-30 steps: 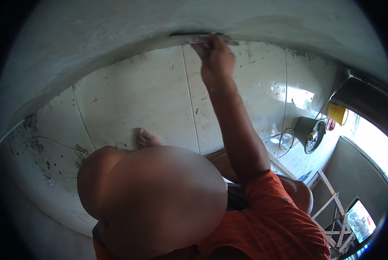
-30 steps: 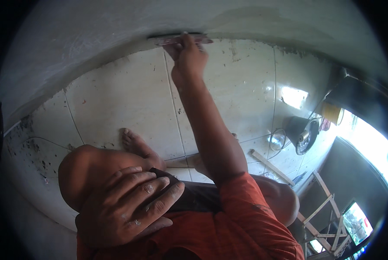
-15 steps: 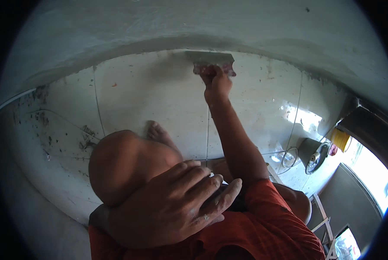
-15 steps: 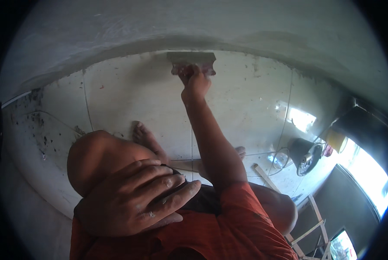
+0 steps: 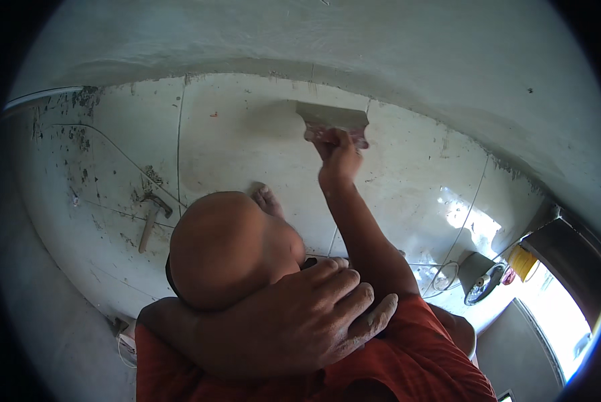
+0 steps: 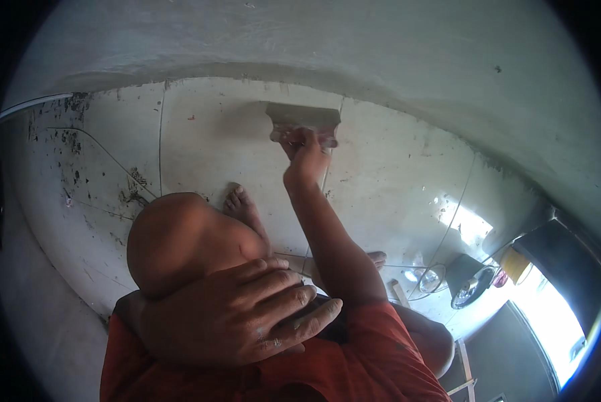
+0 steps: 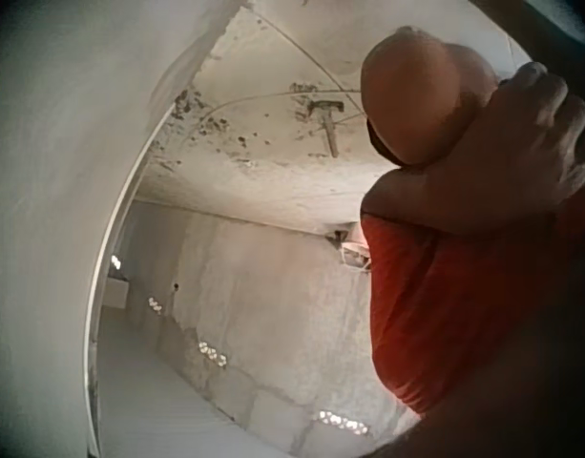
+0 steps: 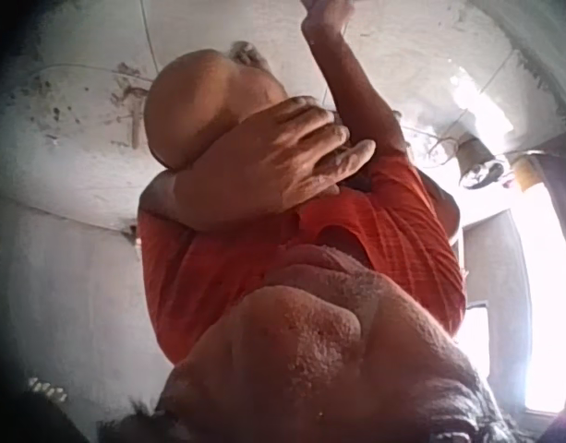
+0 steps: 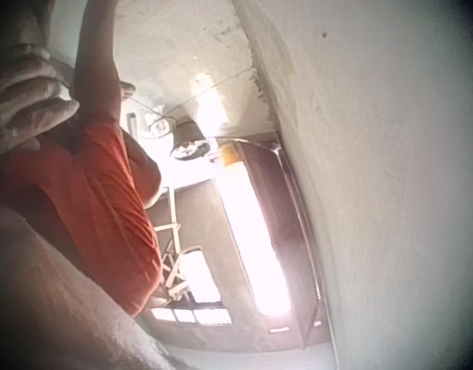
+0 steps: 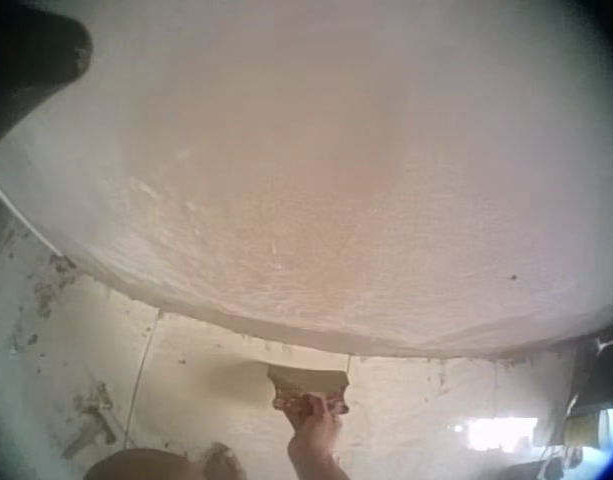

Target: The person applies plaster to a wall and a door frame using a putty knife and a trowel, taking mortar from a bucket.

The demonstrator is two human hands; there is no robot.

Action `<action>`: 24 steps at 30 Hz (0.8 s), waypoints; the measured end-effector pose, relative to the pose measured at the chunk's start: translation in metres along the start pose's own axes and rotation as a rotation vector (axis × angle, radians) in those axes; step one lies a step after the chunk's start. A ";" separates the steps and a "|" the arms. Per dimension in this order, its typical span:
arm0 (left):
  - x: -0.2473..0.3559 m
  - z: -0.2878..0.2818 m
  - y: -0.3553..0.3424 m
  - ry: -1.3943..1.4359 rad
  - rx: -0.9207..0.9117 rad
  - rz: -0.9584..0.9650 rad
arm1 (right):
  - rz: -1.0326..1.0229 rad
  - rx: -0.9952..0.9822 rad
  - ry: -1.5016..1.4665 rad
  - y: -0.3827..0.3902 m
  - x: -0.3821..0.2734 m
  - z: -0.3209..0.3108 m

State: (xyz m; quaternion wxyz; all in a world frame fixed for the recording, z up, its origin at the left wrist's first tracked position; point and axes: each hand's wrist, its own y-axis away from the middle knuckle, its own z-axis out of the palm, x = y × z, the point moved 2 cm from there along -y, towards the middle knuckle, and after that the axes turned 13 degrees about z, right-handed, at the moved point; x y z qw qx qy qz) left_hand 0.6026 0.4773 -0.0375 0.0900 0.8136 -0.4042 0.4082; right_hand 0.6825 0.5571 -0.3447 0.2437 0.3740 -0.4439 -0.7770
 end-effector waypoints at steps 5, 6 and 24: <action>-0.002 -0.003 0.004 -0.030 -0.044 0.015 | -0.005 -0.106 -0.055 -0.028 -0.002 0.048; -0.003 -0.005 0.004 -0.037 -0.061 0.009 | -0.020 -0.159 -0.064 -0.025 -0.013 0.063; -0.346 0.053 0.200 1.171 2.005 -0.365 | -0.216 -0.076 0.341 0.037 -0.019 -0.019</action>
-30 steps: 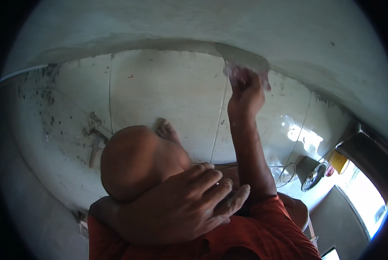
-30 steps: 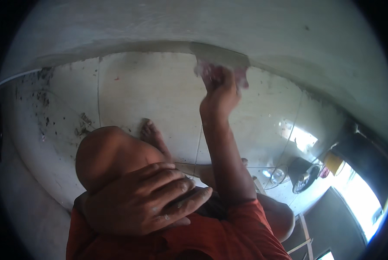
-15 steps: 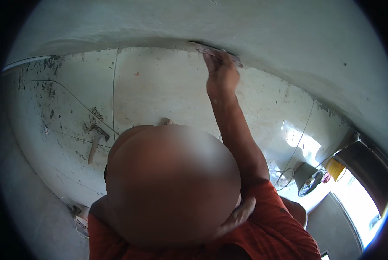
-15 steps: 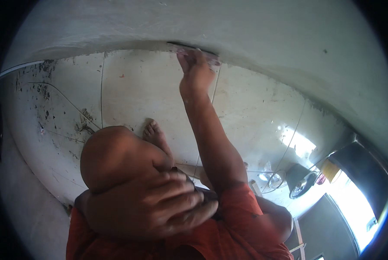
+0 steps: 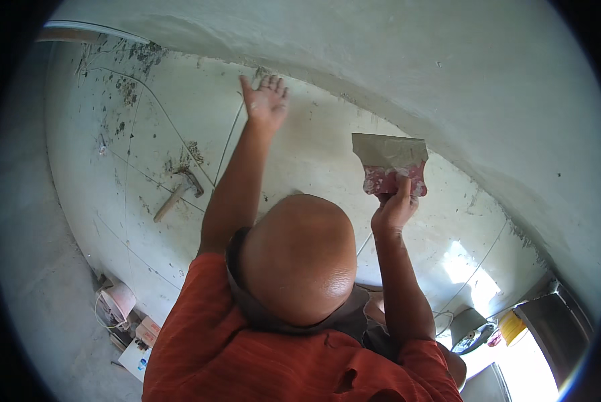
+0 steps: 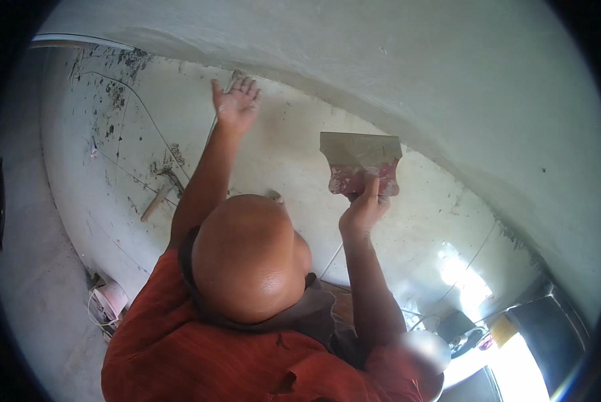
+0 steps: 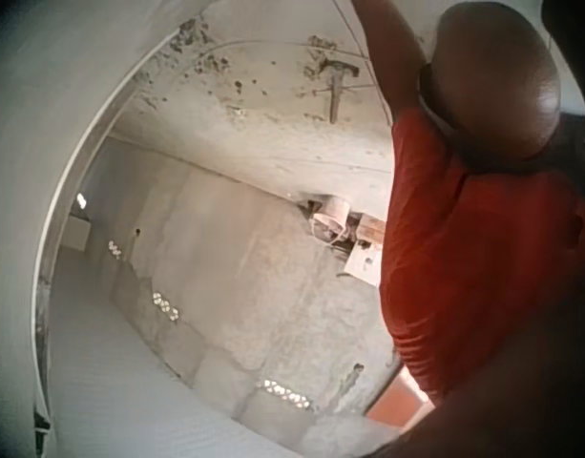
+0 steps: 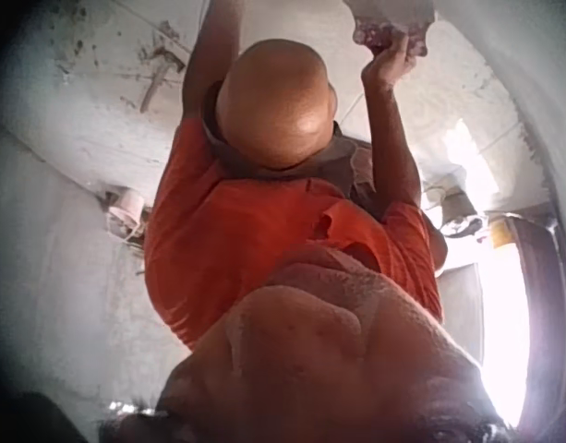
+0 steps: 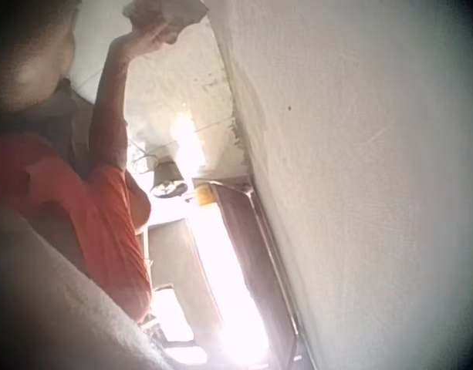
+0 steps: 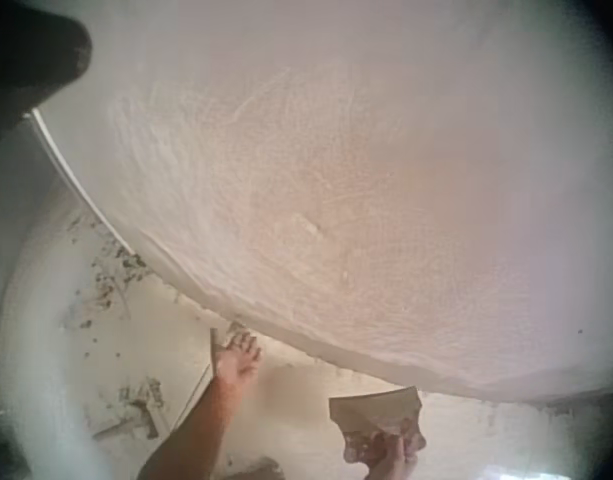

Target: The person applies plaster to a wall and a door frame using a putty knife and a trowel, taking mortar from a bucket.

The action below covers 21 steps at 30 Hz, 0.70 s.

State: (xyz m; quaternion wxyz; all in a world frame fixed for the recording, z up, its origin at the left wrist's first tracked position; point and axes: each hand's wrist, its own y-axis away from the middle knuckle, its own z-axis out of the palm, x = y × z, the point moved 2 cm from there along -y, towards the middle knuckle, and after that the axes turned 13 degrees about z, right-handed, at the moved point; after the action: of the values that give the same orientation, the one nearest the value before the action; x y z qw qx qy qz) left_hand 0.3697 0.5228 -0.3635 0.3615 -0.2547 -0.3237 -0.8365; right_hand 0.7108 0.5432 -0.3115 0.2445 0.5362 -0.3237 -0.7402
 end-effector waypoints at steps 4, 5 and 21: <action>-0.023 0.014 -0.006 0.091 0.019 -0.054 | 0.036 0.069 -0.040 -0.004 -0.009 -0.004; -0.025 0.019 -0.007 0.126 0.002 -0.073 | 0.042 0.044 -0.032 -0.005 -0.009 -0.010; -0.055 -0.095 0.152 -1.003 -0.474 0.189 | 0.104 -0.312 -0.132 -0.083 0.038 0.087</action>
State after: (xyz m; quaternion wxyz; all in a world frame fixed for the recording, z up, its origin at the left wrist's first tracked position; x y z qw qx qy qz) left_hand 0.5023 0.3975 -0.4085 0.1698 -0.7234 -0.2346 -0.6268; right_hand 0.6157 0.5908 -0.3780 0.3409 0.4245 -0.2476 -0.8014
